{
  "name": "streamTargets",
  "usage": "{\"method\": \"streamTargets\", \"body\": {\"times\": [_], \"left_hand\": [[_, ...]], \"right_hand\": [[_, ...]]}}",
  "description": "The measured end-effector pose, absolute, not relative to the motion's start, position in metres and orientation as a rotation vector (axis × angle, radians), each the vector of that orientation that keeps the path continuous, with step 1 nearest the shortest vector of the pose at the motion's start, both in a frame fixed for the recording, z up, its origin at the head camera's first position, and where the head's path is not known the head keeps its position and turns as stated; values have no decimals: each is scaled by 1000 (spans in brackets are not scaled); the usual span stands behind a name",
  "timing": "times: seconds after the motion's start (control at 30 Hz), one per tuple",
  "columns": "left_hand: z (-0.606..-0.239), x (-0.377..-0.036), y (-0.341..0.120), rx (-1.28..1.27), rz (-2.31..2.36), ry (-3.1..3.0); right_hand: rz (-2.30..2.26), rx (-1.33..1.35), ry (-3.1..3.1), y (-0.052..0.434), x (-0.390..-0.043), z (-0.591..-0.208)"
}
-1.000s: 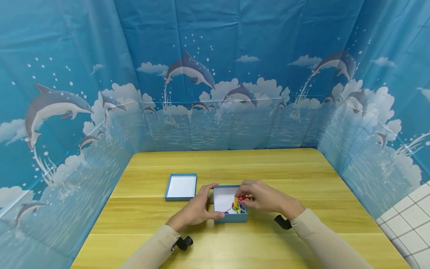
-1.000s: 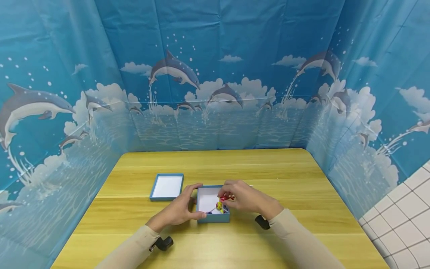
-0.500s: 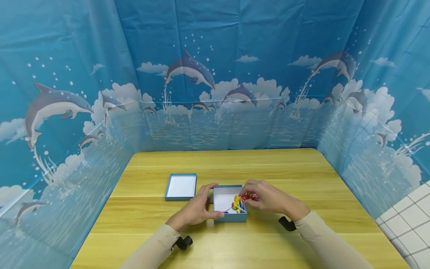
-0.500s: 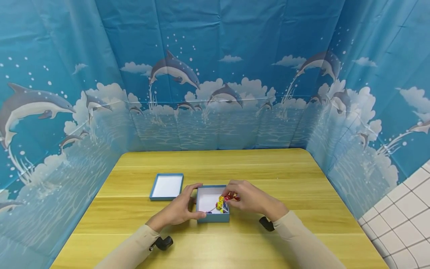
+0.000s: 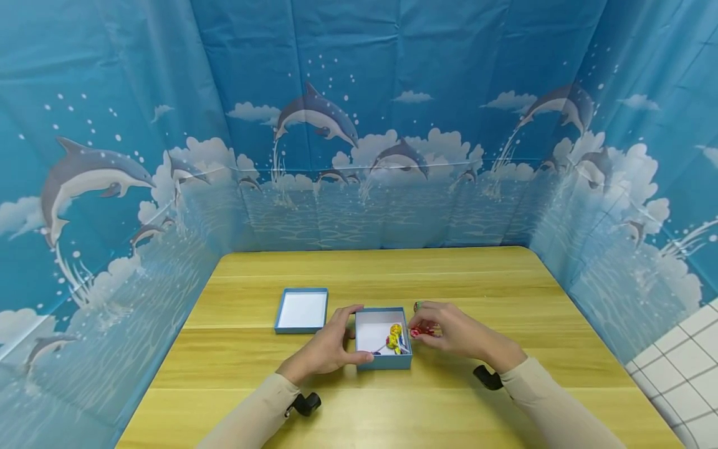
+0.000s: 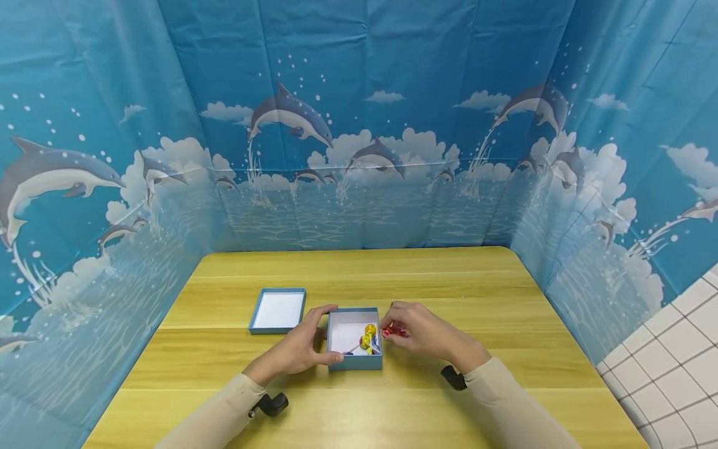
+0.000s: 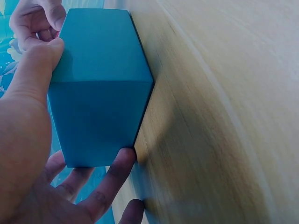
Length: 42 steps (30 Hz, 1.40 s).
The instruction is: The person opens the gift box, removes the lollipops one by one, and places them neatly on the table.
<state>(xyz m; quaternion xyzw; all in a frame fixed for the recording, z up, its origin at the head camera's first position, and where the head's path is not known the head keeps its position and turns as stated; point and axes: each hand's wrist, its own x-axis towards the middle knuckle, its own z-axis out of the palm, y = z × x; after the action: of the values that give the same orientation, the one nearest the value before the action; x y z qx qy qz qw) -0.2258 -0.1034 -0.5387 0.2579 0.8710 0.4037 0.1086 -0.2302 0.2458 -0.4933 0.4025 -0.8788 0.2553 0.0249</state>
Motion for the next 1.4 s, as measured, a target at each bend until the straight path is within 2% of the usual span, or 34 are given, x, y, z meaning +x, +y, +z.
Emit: {"method": "streamTargets", "body": {"times": [1.4], "left_hand": [[-538,-226,-102,746,1182,2562]], "right_hand": [[841,1141,-2786,274,-224,-529]]}}
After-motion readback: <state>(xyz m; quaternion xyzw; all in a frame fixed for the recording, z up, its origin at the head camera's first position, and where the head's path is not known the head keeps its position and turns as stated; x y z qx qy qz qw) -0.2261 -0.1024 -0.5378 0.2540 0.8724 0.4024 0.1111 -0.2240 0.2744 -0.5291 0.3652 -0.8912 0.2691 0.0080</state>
